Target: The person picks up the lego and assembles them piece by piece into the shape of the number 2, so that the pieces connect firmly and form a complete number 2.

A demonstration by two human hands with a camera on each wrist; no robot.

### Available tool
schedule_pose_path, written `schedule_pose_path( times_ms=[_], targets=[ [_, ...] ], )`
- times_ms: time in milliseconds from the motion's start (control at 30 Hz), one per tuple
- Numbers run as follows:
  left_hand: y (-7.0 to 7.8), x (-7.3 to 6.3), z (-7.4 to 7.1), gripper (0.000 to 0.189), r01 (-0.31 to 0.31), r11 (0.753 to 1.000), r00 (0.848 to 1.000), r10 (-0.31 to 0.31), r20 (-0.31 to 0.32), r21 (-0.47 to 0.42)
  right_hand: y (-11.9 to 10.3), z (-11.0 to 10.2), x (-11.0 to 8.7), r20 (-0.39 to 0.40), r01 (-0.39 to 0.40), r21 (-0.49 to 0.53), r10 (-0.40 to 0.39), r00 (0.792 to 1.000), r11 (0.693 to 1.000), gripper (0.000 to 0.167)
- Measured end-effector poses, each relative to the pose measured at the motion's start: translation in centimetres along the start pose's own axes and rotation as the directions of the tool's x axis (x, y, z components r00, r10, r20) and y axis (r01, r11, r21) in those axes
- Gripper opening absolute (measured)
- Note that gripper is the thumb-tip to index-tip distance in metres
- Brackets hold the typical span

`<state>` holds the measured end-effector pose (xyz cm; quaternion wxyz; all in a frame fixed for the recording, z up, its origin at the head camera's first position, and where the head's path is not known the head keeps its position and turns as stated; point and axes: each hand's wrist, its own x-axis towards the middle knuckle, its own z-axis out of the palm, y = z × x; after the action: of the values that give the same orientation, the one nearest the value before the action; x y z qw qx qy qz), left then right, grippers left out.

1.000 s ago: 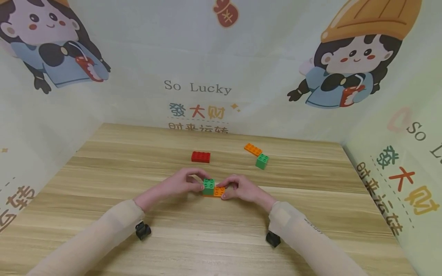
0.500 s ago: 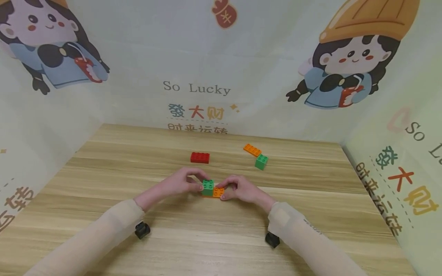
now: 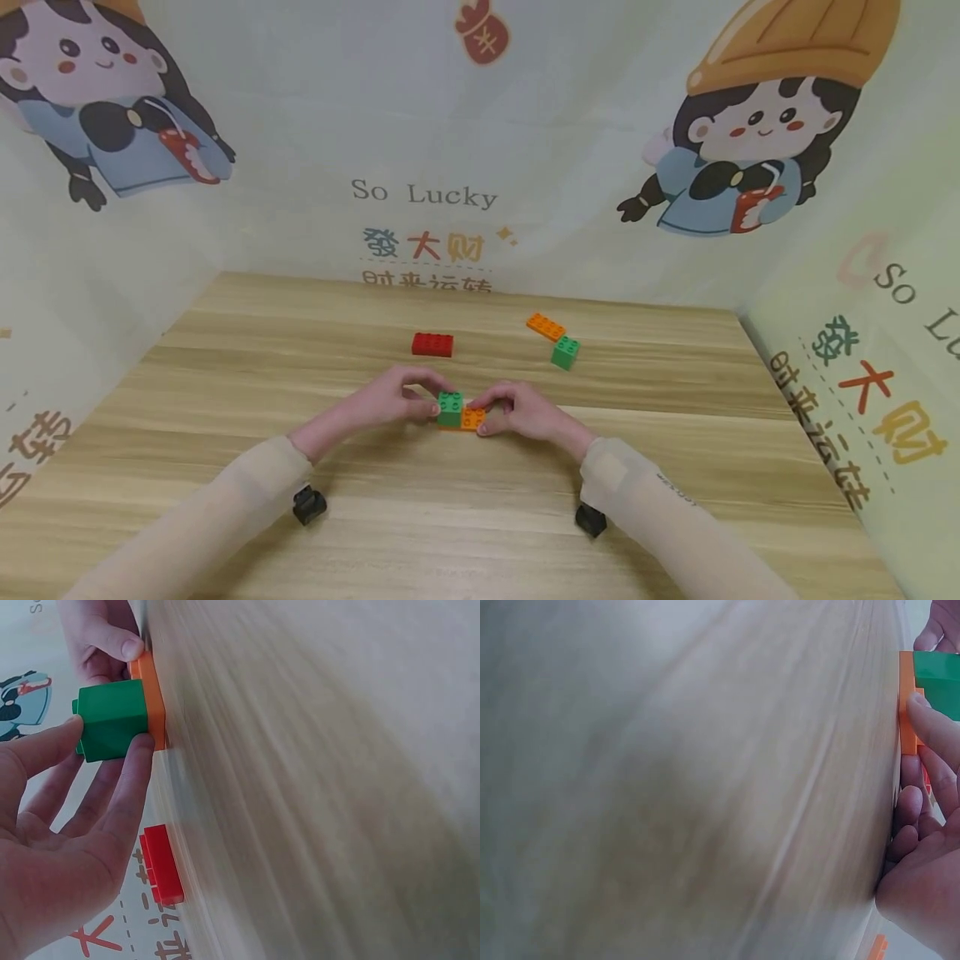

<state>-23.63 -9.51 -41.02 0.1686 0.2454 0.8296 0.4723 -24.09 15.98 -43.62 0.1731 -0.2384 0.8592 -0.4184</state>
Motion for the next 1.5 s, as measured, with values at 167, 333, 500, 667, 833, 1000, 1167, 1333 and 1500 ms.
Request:
schedule_pose_path(
  times_ms=[167,333,500,667,833,1000,1167,1333,1500],
  targets=[
    [-0.06,-0.18,0.1,0.034,0.007,1.0,1.0,-0.007,0.005,-0.008,0.07,0.09,-0.06,0.006,0.01,-0.001,-0.01,1.0,1.0,0.037],
    [-0.31,-0.32,0.05,0.035,0.015,0.999,1.0,-0.015,0.008,-0.028,0.09,0.12,-0.01,0.01,0.008,0.006,-0.008,1.0,1.0,0.036],
    [-0.3,-0.3,-0.03,0.035,0.021,0.999,1.0,-0.02,0.019,-0.036,0.08,0.14,0.06,0.013,0.0,0.009,0.0,1.0,1.0,0.037],
    [-0.24,-0.21,-0.06,0.034,0.023,0.999,1.0,-0.022,0.017,-0.024,0.11,0.07,0.13,0.009,-0.003,0.004,0.002,1.0,1.0,0.037],
    [-0.04,-0.23,0.02,0.034,0.026,0.999,1.0,-0.026,0.01,-0.018,0.18,0.0,0.12,0.006,0.009,-0.013,-0.009,1.0,1.0,0.037],
    [-0.12,-0.26,0.11,0.034,0.037,0.999,0.999,-0.037,0.007,-0.039,0.31,0.1,0.21,0.011,0.013,-0.013,-0.013,1.0,1.0,0.037],
    [-0.13,-0.36,0.08,0.033,0.044,0.997,0.999,-0.043,0.017,-0.066,0.31,0.12,0.17,0.004,-0.005,-0.007,0.005,1.0,1.0,0.036],
    [-0.11,-0.47,0.04,0.033,0.039,0.997,0.999,-0.038,0.022,-0.067,0.14,0.16,0.08,0.004,-0.016,0.0,0.016,1.0,1.0,0.036],
    [-0.02,-0.41,0.09,0.033,0.042,0.997,0.999,-0.041,0.019,-0.067,0.08,0.1,0.07,0.006,-0.005,-0.015,0.005,1.0,1.0,0.036]
  ],
)
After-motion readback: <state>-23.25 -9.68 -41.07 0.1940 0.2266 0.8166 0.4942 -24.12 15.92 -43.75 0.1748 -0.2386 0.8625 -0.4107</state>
